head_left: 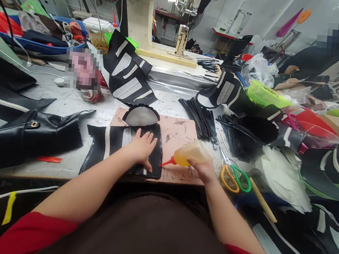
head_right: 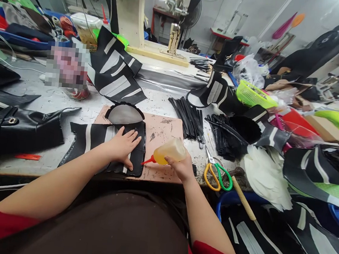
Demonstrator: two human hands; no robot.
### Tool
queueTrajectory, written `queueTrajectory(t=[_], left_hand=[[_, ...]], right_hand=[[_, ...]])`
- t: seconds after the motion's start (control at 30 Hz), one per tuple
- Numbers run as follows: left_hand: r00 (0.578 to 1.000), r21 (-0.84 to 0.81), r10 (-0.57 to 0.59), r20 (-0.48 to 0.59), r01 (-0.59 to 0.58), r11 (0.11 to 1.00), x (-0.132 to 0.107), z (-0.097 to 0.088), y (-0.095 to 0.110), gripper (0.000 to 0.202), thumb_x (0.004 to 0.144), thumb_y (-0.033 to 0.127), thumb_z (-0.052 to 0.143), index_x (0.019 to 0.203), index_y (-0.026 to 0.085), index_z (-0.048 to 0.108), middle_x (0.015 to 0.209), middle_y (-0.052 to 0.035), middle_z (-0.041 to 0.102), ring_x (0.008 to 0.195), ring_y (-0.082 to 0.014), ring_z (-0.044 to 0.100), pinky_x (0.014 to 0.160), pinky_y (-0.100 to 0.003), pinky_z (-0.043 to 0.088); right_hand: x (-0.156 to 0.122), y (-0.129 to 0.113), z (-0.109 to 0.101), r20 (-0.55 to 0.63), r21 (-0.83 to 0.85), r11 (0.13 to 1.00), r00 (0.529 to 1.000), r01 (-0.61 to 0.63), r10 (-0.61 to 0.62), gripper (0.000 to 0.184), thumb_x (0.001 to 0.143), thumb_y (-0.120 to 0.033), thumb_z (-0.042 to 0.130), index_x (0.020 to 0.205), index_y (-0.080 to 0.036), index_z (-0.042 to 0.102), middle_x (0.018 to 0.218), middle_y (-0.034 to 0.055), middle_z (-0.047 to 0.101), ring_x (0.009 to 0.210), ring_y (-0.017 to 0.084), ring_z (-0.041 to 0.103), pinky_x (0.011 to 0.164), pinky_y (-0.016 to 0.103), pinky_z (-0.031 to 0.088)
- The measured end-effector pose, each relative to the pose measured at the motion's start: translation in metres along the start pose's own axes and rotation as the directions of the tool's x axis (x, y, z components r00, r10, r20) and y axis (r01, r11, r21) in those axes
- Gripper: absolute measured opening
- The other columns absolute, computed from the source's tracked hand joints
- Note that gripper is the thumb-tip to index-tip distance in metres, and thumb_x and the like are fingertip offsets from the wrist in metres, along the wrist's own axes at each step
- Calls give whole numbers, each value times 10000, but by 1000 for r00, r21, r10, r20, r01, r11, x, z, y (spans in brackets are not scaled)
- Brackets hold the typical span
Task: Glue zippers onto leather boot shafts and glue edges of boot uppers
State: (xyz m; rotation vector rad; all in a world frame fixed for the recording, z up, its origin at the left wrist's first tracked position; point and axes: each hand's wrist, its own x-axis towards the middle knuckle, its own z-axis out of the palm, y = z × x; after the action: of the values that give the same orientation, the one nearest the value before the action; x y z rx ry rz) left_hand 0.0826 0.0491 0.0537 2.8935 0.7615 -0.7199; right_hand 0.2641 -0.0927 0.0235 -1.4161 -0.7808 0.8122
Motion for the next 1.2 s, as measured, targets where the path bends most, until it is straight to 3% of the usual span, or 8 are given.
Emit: queueTrajectory(t=[0.07, 0.23, 0.37, 0.7, 0.87, 1.0, 1.1, 1.2], left_hand=[[1000, 8, 3, 0, -3, 1000, 1, 0, 0, 1238, 459, 707, 651, 1380, 31, 174, 1432, -267, 142, 1326, -389, 122, 1026, -603, 13], [1000, 13, -7, 3, 7, 1000, 1, -1, 1, 1235, 459, 687, 668, 1380, 30, 171, 1430, -274, 138, 1327, -382, 122, 1029, -597, 12], [1000, 22, -1, 19, 1, 1000, 0, -2, 2, 1246, 457, 694, 663, 1378, 19, 165, 1430, -274, 132, 1326, -383, 124, 1027, -601, 17], [1000, 30, -6, 6, 6, 1000, 0, -3, 2, 1219, 468, 692, 658, 1379, 35, 183, 1428, -274, 143, 1327, -378, 132, 1025, -604, 21], [1000, 23, 4, -6, -4, 1000, 1, -1, 1, 1239, 450, 688, 670, 1378, 29, 179, 1425, -281, 141, 1327, -381, 123, 1023, -606, 12], [1000, 14, -6, -4, 6, 1000, 1, 2, 0, 1233, 456, 696, 659, 1380, 36, 177, 1427, -277, 136, 1331, -374, 119, 1026, -599, 10], [1000, 7, 1, -12, -1, 1000, 0, 4, -2, 1228, 455, 686, 668, 1378, 34, 185, 1429, -269, 139, 1332, -372, 119, 1029, -596, 9], [999, -15, 23, -31, -23, 1000, -2, 1, -7, 1164, 504, 702, 628, 1373, 47, 215, 1429, -253, 162, 1333, -359, 138, 1039, -581, 31]], right_hand=[[-3, 3, -5, 58, -26, 1000, 998, -18, 20, 436, 479, -350, 800, 834, -186, 607, 771, 45, 673, 752, 259, 630, 697, 430, 535], [-10, 6, -9, -50, -64, 997, 997, 47, -51, 487, 475, -409, 790, 846, -168, 586, 817, 67, 666, 785, 267, 625, 711, 437, 524], [-16, 5, -12, -4, -131, 991, 1000, 19, -20, 502, 440, -442, 793, 797, -165, 574, 725, 48, 656, 688, 245, 622, 636, 418, 535], [-21, 6, -14, -1, -143, 982, 992, 122, -123, 542, 469, -453, 785, 885, -179, 570, 788, 51, 663, 736, 248, 630, 656, 417, 540], [-7, 3, -14, 94, -161, 980, 990, 118, -104, 544, 439, -470, 790, 844, -176, 576, 759, 47, 663, 712, 245, 634, 639, 406, 543], [16, 3, -2, 21, -224, 958, 984, 178, -177, 629, 445, -539, 758, 908, -171, 544, 814, 70, 656, 765, 263, 634, 647, 426, 540], [30, -3, 7, -13, -409, 835, 912, 368, -409, 608, 470, -524, 757, 915, -185, 519, 834, 71, 644, 781, 263, 628, 690, 448, 527], [36, -20, -1, -14, -554, 577, 686, 600, -727, 606, 568, -448, 737, 1046, -203, 456, 1016, 109, 605, 933, 271, 597, 807, 473, 484]])
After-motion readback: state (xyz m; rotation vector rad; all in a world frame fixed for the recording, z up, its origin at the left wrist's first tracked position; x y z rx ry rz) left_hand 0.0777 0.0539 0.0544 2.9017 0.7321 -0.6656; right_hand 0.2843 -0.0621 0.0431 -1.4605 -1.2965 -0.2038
